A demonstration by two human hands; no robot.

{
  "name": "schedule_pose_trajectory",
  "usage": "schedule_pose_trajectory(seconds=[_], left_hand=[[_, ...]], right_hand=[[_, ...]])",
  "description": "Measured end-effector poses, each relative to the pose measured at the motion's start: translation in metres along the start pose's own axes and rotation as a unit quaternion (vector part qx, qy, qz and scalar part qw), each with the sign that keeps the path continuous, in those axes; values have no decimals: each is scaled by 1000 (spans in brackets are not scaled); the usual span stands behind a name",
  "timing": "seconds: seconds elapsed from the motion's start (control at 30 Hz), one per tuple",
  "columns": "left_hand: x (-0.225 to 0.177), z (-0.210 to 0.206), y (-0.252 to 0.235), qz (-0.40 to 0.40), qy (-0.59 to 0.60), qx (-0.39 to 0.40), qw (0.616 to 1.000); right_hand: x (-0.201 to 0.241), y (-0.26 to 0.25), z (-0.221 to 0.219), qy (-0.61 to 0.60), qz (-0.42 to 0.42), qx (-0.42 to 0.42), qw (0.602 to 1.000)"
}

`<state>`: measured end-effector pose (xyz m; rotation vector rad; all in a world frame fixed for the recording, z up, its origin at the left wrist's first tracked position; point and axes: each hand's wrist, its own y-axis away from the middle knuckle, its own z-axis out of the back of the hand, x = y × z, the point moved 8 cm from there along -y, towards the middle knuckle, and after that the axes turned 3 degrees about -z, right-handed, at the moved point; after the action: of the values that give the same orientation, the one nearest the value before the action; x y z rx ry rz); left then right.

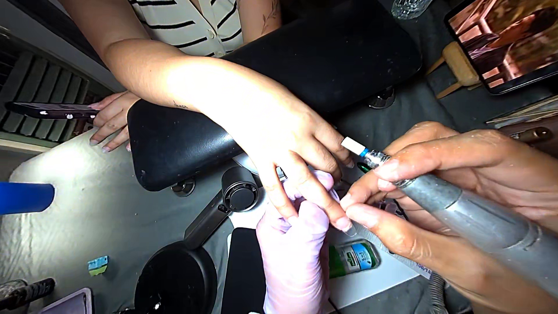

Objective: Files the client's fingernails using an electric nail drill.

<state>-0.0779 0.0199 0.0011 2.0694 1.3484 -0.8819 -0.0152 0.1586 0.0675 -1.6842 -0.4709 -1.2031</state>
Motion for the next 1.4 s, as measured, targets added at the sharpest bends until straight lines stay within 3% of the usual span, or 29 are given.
schedule_pose_trajectory(seconds=[0.47,0.83,1.0,1.13,1.23,1.4], left_hand=[[-2,0,-3,-12,-25,5,1000],[0,-2,-3,-19,-8,16,1000],[-5,-6,-8,-87,-37,36,995],[-3,-4,-10,-130,-108,-1,986],[3,-5,-13,-112,-74,-7,991],[14,-14,-14,5,55,21,998]], right_hand=[[5,-3,3,61,36,17,997],[4,1,5,35,3,-22,999],[-2,10,24,-7,-1,-25,1000],[-4,21,38,-39,23,-71,996],[-1,29,38,17,82,-96,992],[9,35,23,59,146,-61,986]])
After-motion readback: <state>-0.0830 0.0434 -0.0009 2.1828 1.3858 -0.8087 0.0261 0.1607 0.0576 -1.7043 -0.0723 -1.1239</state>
